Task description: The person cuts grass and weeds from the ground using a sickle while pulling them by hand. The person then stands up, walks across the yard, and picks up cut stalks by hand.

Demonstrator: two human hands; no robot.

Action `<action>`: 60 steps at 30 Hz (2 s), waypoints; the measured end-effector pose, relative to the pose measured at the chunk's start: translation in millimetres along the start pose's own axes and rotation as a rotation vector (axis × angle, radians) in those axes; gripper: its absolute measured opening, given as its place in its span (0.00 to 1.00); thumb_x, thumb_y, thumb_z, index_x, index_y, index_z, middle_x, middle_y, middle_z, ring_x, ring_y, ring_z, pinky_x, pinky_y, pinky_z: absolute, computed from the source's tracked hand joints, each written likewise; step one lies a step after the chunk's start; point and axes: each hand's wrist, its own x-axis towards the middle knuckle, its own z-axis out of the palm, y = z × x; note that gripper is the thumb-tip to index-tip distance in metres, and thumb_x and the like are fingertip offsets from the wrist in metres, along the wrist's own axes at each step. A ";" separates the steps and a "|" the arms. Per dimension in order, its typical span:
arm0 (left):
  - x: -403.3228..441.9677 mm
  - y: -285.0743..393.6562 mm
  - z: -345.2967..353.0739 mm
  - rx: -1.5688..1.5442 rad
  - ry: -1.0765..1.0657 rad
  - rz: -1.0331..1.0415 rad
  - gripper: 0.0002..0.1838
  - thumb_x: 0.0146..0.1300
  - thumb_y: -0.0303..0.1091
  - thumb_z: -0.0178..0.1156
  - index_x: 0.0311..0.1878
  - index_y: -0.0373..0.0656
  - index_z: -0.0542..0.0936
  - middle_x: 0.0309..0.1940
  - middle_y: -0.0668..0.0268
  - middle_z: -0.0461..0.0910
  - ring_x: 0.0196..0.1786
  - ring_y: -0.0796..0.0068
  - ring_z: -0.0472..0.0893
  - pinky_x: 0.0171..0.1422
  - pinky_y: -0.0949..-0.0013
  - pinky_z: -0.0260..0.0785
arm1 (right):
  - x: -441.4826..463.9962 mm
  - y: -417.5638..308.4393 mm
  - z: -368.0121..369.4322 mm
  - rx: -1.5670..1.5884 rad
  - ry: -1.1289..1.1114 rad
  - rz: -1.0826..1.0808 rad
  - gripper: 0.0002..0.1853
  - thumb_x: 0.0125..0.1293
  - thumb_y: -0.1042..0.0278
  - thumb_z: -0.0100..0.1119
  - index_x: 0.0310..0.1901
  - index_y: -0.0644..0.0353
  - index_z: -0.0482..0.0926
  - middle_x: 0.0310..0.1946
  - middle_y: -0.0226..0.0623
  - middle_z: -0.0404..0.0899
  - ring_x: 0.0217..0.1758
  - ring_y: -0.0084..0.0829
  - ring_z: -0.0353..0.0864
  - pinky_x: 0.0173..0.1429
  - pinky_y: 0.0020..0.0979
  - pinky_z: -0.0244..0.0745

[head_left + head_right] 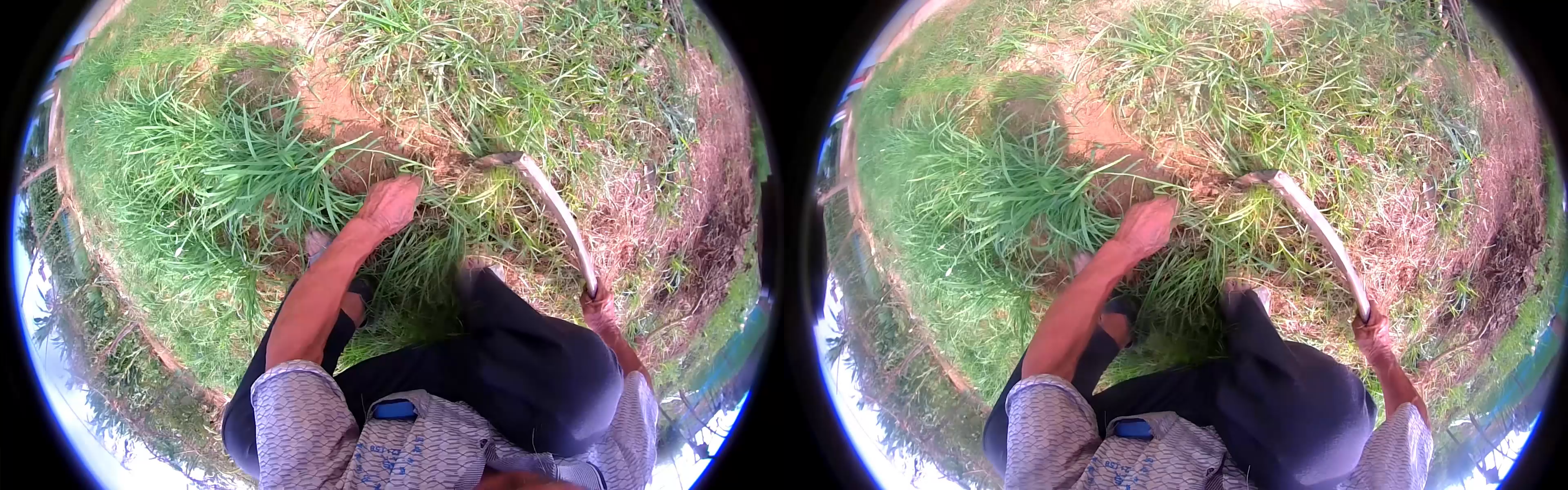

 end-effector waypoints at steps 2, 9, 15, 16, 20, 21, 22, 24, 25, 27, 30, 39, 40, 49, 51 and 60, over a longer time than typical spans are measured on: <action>-5.3 2.8 -0.2 0.001 -0.058 0.042 0.13 0.62 0.35 0.56 0.42 0.34 0.74 0.36 0.46 0.79 0.42 0.45 0.80 0.49 0.51 0.74 | -35.3 7.7 1.7 0.017 -0.004 0.093 0.10 0.57 0.72 0.54 0.40 0.63 0.74 0.22 0.48 0.77 0.19 0.41 0.78 0.23 0.40 0.72; -18.6 39.0 18.3 -0.021 -0.181 0.152 0.12 0.61 0.36 0.56 0.39 0.35 0.73 0.34 0.51 0.79 0.39 0.47 0.80 0.44 0.51 0.74 | 46.6 -137.0 -24.1 0.773 -0.162 0.359 0.05 0.58 0.76 0.55 0.36 0.60 0.72 0.21 0.28 0.69 0.17 0.20 0.68 0.17 0.22 0.61; -2.9 36.4 -33.3 -0.448 0.270 0.030 0.11 0.63 0.37 0.53 0.39 0.38 0.75 0.35 0.51 0.80 0.35 0.50 0.80 0.37 0.52 0.71 | 41.2 -84.3 0.1 0.023 -0.190 0.078 0.08 0.64 0.75 0.50 0.44 0.65 0.69 0.21 0.39 0.74 0.14 0.26 0.73 0.16 0.28 0.73; 0.7 31.3 -36.8 -0.792 0.177 -0.415 0.18 0.67 0.45 0.50 0.35 0.36 0.76 0.31 0.49 0.79 0.35 0.48 0.80 0.38 0.50 0.70 | 32.9 -73.2 4.4 0.109 -0.152 0.042 0.07 0.63 0.75 0.52 0.41 0.67 0.69 0.20 0.40 0.73 0.14 0.27 0.73 0.16 0.31 0.77; -17.6 -28.1 33.0 -0.017 -0.393 -0.333 0.30 0.63 0.57 0.51 0.29 0.32 0.74 0.22 0.48 0.75 0.31 0.55 0.79 0.39 0.52 0.68 | 30.0 -89.6 4.7 0.035 0.013 -0.293 0.04 0.57 0.79 0.56 0.34 0.64 0.73 0.24 0.41 0.73 0.18 0.28 0.75 0.13 0.28 0.73; -9.7 -19.3 11.3 -0.123 -0.557 -0.359 0.30 0.61 0.57 0.53 0.32 0.31 0.75 0.26 0.48 0.77 0.34 0.58 0.79 0.41 0.54 0.68 | 34.2 -90.0 5.3 0.012 0.073 -0.356 0.04 0.56 0.79 0.57 0.33 0.62 0.74 0.25 0.40 0.73 0.19 0.27 0.75 0.14 0.28 0.72; -6.3 -8.2 -12.4 -0.232 -0.718 -0.391 0.31 0.59 0.58 0.54 0.34 0.29 0.76 0.30 0.48 0.79 0.36 0.61 0.79 0.43 0.57 0.69 | 38.1 -90.3 5.9 -0.016 0.136 -0.418 0.04 0.55 0.80 0.58 0.31 0.61 0.74 0.26 0.39 0.73 0.19 0.27 0.74 0.15 0.28 0.71; -5.0 -21.4 -28.3 -0.885 -0.226 -0.386 0.30 0.60 0.54 0.56 0.42 0.28 0.77 0.40 0.51 0.79 0.44 0.63 0.79 0.48 0.61 0.69 | 44.8 -96.3 2.7 0.341 0.070 -0.089 0.04 0.54 0.78 0.58 0.32 0.60 0.74 0.25 0.35 0.72 0.19 0.25 0.73 0.17 0.28 0.69; 1.8 -23.5 -32.7 -0.888 -0.159 -0.421 0.29 0.59 0.53 0.58 0.43 0.29 0.77 0.42 0.51 0.79 0.45 0.62 0.78 0.50 0.61 0.69 | 45.2 -104.5 -0.9 0.716 -0.062 0.310 0.05 0.55 0.76 0.57 0.34 0.60 0.73 0.22 0.32 0.71 0.19 0.24 0.72 0.18 0.28 0.69; 15.0 -14.6 -49.7 -0.415 -0.172 -0.582 0.25 0.58 0.50 0.61 0.43 0.32 0.78 0.44 0.53 0.79 0.46 0.60 0.78 0.52 0.59 0.68 | 55.1 -123.3 -16.1 0.773 -0.028 0.331 0.08 0.55 0.72 0.56 0.37 0.60 0.73 0.19 0.29 0.69 0.17 0.21 0.70 0.18 0.27 0.67; 8.1 -6.1 -45.9 -0.415 0.112 -0.607 0.21 0.55 0.46 0.64 0.41 0.35 0.79 0.39 0.55 0.81 0.44 0.59 0.79 0.54 0.57 0.67 | 63.9 -129.3 -22.6 0.708 -0.114 0.485 0.09 0.53 0.70 0.58 0.36 0.60 0.73 0.18 0.27 0.69 0.15 0.20 0.68 0.18 0.26 0.65; 5.0 -5.2 -37.4 -1.835 0.349 -0.715 0.15 0.62 0.31 0.55 0.51 0.36 0.72 0.47 0.55 0.77 0.46 0.57 0.80 0.51 0.48 0.78 | 54.0 -138.3 -7.4 0.928 -0.177 0.589 0.10 0.53 0.71 0.58 0.37 0.59 0.72 0.19 0.27 0.69 0.15 0.19 0.66 0.18 0.25 0.64; 6.7 0.3 -40.8 -1.829 0.330 -0.722 0.12 0.63 0.31 0.55 0.49 0.42 0.74 0.45 0.63 0.75 0.49 0.58 0.76 0.55 0.41 0.73 | 54.0 -128.0 3.0 0.913 -0.184 0.593 0.09 0.54 0.70 0.57 0.38 0.60 0.72 0.18 0.27 0.69 0.15 0.20 0.66 0.18 0.25 0.64; 11.9 3.0 -24.4 -1.992 0.217 -0.547 0.16 0.59 0.25 0.60 0.50 0.44 0.72 0.43 0.60 0.77 0.49 0.61 0.79 0.57 0.45 0.74 | 72.9 -114.5 19.4 0.736 -0.259 0.467 0.09 0.55 0.69 0.52 0.36 0.63 0.72 0.19 0.33 0.71 0.17 0.25 0.70 0.20 0.30 0.68; 10.9 2.1 -18.3 -1.972 0.238 -0.472 0.20 0.55 0.16 0.62 0.49 0.45 0.70 0.42 0.59 0.80 0.49 0.62 0.81 0.54 0.52 0.78 | 79.9 -114.7 22.5 0.654 -0.266 0.441 0.10 0.55 0.68 0.52 0.36 0.64 0.71 0.19 0.34 0.72 0.18 0.26 0.71 0.21 0.31 0.69; 12.1 -16.5 -27.2 -1.494 0.537 -0.561 0.13 0.57 0.15 0.59 0.46 0.35 0.75 0.38 0.57 0.82 0.38 0.69 0.83 0.43 0.70 0.76 | 83.9 -115.7 17.2 0.662 -0.305 0.483 0.09 0.56 0.67 0.54 0.36 0.63 0.70 0.18 0.31 0.71 0.16 0.24 0.69 0.19 0.30 0.68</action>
